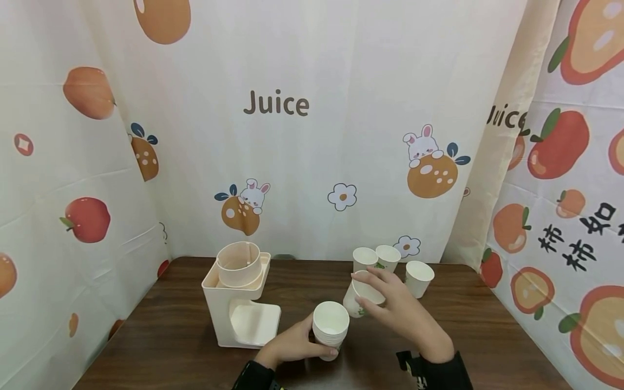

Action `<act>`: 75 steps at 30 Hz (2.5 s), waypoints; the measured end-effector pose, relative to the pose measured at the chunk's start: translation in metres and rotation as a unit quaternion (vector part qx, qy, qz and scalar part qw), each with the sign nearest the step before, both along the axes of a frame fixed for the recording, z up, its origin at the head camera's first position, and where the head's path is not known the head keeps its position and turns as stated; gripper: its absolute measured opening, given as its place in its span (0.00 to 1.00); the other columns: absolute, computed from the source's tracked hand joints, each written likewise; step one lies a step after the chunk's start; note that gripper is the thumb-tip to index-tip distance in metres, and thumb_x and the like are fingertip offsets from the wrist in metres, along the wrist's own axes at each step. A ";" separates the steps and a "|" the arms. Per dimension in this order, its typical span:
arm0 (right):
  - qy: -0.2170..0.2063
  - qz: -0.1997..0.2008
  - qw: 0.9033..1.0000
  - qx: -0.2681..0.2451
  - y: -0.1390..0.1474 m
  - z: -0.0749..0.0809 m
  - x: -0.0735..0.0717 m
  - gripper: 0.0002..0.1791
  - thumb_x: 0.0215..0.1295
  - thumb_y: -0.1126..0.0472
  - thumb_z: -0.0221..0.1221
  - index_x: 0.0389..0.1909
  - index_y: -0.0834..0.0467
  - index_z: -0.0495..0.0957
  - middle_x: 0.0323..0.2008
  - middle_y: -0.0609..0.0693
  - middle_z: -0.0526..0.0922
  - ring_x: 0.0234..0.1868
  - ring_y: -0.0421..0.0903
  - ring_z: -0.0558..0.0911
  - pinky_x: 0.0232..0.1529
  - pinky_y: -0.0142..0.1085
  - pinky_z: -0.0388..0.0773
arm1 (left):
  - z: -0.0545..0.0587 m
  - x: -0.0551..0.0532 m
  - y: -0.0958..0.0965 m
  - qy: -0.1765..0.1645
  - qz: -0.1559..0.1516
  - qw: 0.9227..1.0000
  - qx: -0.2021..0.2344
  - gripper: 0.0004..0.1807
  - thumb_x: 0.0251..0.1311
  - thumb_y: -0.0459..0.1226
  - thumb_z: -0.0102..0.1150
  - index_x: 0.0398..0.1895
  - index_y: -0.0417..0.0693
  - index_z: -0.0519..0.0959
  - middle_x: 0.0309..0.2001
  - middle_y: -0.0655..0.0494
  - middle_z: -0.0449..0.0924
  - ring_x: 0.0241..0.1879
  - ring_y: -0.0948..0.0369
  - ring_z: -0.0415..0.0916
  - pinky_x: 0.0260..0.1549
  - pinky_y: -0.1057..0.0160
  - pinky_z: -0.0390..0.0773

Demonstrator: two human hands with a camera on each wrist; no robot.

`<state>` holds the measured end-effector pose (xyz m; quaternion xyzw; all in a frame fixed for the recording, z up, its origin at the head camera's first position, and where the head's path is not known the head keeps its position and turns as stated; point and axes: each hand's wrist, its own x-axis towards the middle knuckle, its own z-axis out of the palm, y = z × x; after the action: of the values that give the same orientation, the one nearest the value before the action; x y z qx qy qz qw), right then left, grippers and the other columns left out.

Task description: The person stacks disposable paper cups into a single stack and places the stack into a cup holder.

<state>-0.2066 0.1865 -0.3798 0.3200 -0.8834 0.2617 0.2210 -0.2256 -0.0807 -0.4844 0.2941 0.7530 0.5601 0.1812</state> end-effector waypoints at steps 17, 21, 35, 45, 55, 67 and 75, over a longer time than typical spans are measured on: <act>0.073 0.016 0.997 -0.001 -0.005 0.016 0.011 0.28 0.61 0.59 0.70 0.63 0.44 0.77 0.64 0.53 0.74 0.65 0.58 0.72 0.48 0.52 0.79 | 0.001 0.000 -0.001 0.001 0.004 1.000 -0.002 0.46 0.56 0.42 0.74 0.75 0.53 0.58 0.58 0.63 0.74 0.59 0.60 0.72 0.57 0.51 0.69; 0.084 0.017 0.996 -0.002 -0.008 0.021 0.016 0.29 0.60 0.59 0.71 0.62 0.43 0.77 0.64 0.53 0.74 0.64 0.57 0.73 0.49 0.55 0.77 | 0.001 0.000 0.000 -0.002 0.005 1.000 -0.001 0.46 0.56 0.42 0.75 0.74 0.54 0.58 0.58 0.63 0.74 0.59 0.60 0.72 0.57 0.50 0.69; 0.087 0.057 0.995 0.004 -0.028 0.026 0.029 0.25 0.64 0.54 0.69 0.62 0.42 0.78 0.66 0.51 0.72 0.65 0.57 0.72 0.52 0.53 0.77 | 0.000 0.000 -0.001 -0.016 0.002 1.000 0.003 0.44 0.56 0.43 0.74 0.73 0.59 0.59 0.56 0.63 0.75 0.56 0.61 0.73 0.56 0.51 0.70; 0.071 0.088 0.994 0.009 -0.045 0.011 0.024 0.21 0.66 0.53 0.67 0.60 0.41 0.78 0.65 0.51 0.72 0.65 0.55 0.72 0.50 0.50 0.79 | -0.001 0.000 -0.001 -0.012 -0.006 1.000 0.004 0.47 0.57 0.44 0.73 0.76 0.58 0.55 0.56 0.62 0.75 0.55 0.62 0.74 0.55 0.55 0.70; 0.059 0.090 0.994 0.021 -0.049 -0.001 0.019 0.19 0.67 0.50 0.66 0.58 0.42 0.80 0.62 0.53 0.74 0.62 0.54 0.74 0.50 0.49 0.79 | -0.001 0.000 -0.001 -0.002 -0.004 1.000 -0.004 0.48 0.56 0.44 0.73 0.76 0.57 0.54 0.55 0.63 0.75 0.56 0.62 0.73 0.56 0.55 0.69; -0.010 0.085 0.995 0.047 -0.052 -0.015 0.012 0.18 0.70 0.47 0.62 0.59 0.43 0.80 0.63 0.52 0.74 0.64 0.53 0.73 0.52 0.46 0.78 | -0.002 -0.002 -0.003 -0.008 -0.023 1.000 0.009 0.49 0.59 0.44 0.71 0.78 0.54 0.51 0.57 0.60 0.73 0.54 0.62 0.75 0.54 0.59 0.71; -0.051 0.096 0.992 0.059 -0.054 -0.020 0.012 0.18 0.71 0.48 0.61 0.60 0.44 0.79 0.63 0.53 0.74 0.64 0.54 0.73 0.52 0.47 0.77 | -0.001 -0.001 -0.003 -0.020 -0.032 0.999 0.012 0.50 0.60 0.46 0.70 0.79 0.55 0.49 0.62 0.58 0.70 0.56 0.62 0.74 0.54 0.59 0.72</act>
<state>-0.1949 0.1327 -0.3998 0.4020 -0.8726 0.2450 0.1300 -0.2263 -0.0833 -0.4853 0.3087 0.7328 0.5688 0.2104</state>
